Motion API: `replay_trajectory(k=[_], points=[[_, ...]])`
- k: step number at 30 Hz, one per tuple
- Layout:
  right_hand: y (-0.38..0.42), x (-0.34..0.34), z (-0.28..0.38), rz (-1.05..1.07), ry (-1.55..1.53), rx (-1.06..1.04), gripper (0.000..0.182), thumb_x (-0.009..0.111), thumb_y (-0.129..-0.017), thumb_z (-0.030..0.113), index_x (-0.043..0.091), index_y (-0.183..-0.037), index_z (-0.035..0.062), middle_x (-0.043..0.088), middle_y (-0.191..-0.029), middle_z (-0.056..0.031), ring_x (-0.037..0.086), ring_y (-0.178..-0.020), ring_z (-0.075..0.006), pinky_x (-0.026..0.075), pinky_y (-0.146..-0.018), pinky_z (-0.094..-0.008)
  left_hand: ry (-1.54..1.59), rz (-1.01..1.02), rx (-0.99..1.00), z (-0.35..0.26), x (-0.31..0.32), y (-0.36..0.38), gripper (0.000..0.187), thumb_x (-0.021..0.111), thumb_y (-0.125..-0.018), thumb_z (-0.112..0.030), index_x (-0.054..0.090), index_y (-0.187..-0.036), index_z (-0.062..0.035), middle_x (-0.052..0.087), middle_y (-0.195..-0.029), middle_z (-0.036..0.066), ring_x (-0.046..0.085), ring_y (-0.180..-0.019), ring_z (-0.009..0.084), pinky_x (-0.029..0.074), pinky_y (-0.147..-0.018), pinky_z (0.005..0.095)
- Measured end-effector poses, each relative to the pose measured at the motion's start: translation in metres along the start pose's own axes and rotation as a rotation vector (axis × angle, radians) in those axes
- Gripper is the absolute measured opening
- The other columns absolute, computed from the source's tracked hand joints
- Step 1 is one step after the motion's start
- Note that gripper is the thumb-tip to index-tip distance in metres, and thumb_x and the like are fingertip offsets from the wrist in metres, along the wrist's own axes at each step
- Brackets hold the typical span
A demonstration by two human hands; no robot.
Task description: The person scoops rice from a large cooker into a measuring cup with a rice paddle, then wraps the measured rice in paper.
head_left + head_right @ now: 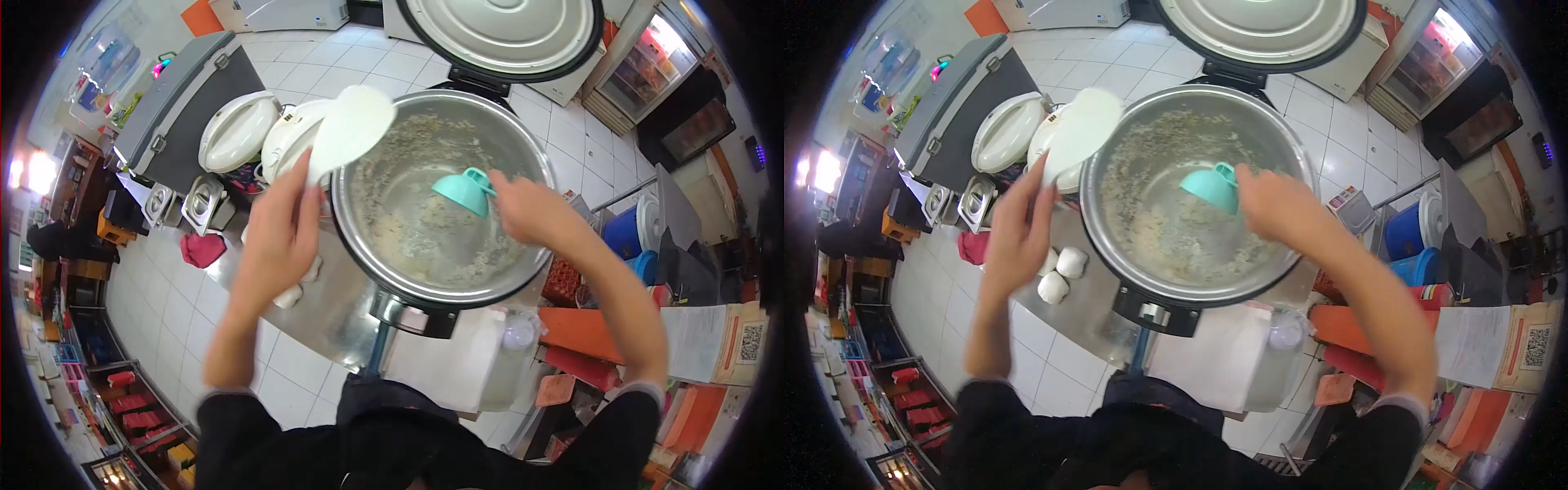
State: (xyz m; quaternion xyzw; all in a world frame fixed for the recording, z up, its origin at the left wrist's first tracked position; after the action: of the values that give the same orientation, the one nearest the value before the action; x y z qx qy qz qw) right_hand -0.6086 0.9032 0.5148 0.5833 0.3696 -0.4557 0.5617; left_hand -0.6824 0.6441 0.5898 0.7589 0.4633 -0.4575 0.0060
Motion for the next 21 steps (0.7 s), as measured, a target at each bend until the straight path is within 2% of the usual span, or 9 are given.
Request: replay_trajectory(k=[2, 5, 9, 11, 14, 16, 18, 19, 21], points=[[-0.064, 0.038, 0.000, 0.046, 0.106, 0.003, 0.042, 0.059, -0.083, 0.007, 0.047, -0.121, -0.0069, 0.068, -0.093, -0.0237, 0.068, -0.088, -0.0401, 0.055, -0.074, -0.0462, 0.218, -0.197, -0.161, 0.037, 0.001, 0.047, 0.043, 0.044, -0.101, -0.010, 0.042, -0.142, 0.0013, 0.059, -0.086, 0.004, 0.051, -0.073, 0.0081, 0.043, -0.066, 0.0217], [-0.127, 0.094, -0.020, 0.079, 0.064, 0.129, 0.044, 0.060, -0.080, 0.007, 0.048, -0.119, -0.0104, 0.069, -0.092, -0.0224, 0.069, -0.087, -0.0397, 0.055, -0.072, -0.0445, 0.516, -0.264, -0.521, 0.091, 0.044, 0.125, 0.045, 0.041, -0.102, -0.010, 0.038, -0.146, -0.0018, 0.052, -0.084, -0.002, 0.039, -0.064, 0.0015, 0.031, -0.054, 0.0165], [-0.076, 0.102, 0.054, 0.220, 0.046, -0.005, 0.041, 0.054, -0.083, 0.005, 0.045, -0.119, -0.0103, 0.067, -0.088, -0.0256, 0.067, -0.080, -0.0436, 0.054, -0.070, -0.0498, 0.782, -0.295, -0.752, 0.117, 0.075, 0.196, 0.051, 0.038, -0.101, -0.006, 0.027, -0.150, -0.0006, 0.051, -0.092, -0.001, 0.039, -0.066, 0.0021, 0.032, -0.058, 0.0152], [-0.044, 0.126, 0.082, 0.573, 0.104, -0.194, 0.047, 0.054, -0.081, 0.006, 0.043, -0.123, -0.0105, 0.066, -0.084, -0.0247, 0.067, -0.078, -0.0419, 0.054, -0.068, -0.0482, 0.824, -0.293, -0.806, 0.129, 0.088, 0.215, 0.051, 0.037, -0.100, -0.005, 0.027, -0.150, -0.0009, 0.051, -0.092, -0.001, 0.038, -0.065, 0.0020, 0.031, -0.057, 0.0146], [-0.067, 0.095, 0.082, 0.477, 0.138, -0.213, 0.049, 0.054, -0.082, 0.007, 0.041, -0.126, -0.0101, 0.065, -0.084, -0.0251, 0.067, -0.078, -0.0406, 0.055, -0.065, -0.0459, 0.891, -0.305, -0.801, 0.135, 0.093, 0.207, 0.055, 0.041, -0.098, -0.004, 0.025, -0.151, 0.0004, 0.050, -0.096, 0.001, 0.040, -0.067, 0.0041, 0.034, -0.058, 0.0163], [-0.097, 0.060, 0.076, 0.189, 0.135, -0.112, 0.055, 0.053, -0.082, 0.007, 0.037, -0.132, -0.0092, 0.065, -0.086, -0.0269, 0.068, -0.078, -0.0393, 0.055, -0.064, -0.0449, 0.906, -0.310, -0.790, 0.124, 0.095, 0.193, 0.060, 0.046, -0.096, -0.005, 0.023, -0.151, 0.0020, 0.050, -0.100, 0.003, 0.041, -0.071, 0.0064, 0.036, -0.060, 0.0188], [-0.124, 0.077, 0.076, 0.130, 0.096, -0.097, 0.059, 0.053, -0.082, 0.006, 0.034, -0.136, -0.0090, 0.064, -0.086, -0.0272, 0.068, -0.078, -0.0389, 0.055, -0.064, -0.0454, 0.902, -0.617, -0.660, 0.101, 0.081, 0.171, 0.084, 0.061, -0.087, -0.014, 0.011, -0.151, 0.0050, 0.045, -0.112, 0.007, 0.043, -0.086, 0.0123, 0.041, -0.069, 0.0266], [-0.133, 0.081, 0.077, 0.065, 0.074, -0.084, 0.063, 0.052, -0.082, 0.005, 0.031, -0.139, -0.0089, 0.064, -0.085, -0.0275, 0.068, -0.078, -0.0385, 0.055, -0.064, -0.0460, 1.011, -0.469, -0.575, 0.088, 0.097, 0.172, 0.110, 0.074, -0.081, -0.035, 0.000, -0.153, 0.0004, 0.028, -0.140, 0.011, 0.039, -0.118, 0.0188, 0.040, -0.093, 0.0296], [-0.114, 0.093, 0.108, 0.077, 0.049, -0.113, 0.065, 0.051, -0.082, 0.003, 0.028, -0.142, -0.0086, 0.064, -0.085, -0.0279, 0.068, -0.079, -0.0382, 0.055, -0.065, -0.0460, 0.731, -0.171, -0.478, 0.057, 0.105, 0.161, 0.137, 0.085, -0.065, -0.043, -0.013, -0.150, 0.0000, 0.018, -0.148, 0.016, 0.035, -0.124, 0.0239, 0.036, -0.100, 0.0314]])
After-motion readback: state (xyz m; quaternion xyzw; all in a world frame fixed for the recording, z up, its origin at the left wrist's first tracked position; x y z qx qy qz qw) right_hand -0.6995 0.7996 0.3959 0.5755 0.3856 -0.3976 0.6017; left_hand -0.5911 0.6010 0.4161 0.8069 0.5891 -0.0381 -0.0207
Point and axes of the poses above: each hand's wrist, its own y-axis away from the middle knuckle, its own x-axis out of the palm, z = x × y, the point moved 10 cm from there along -y, towards the middle knuckle
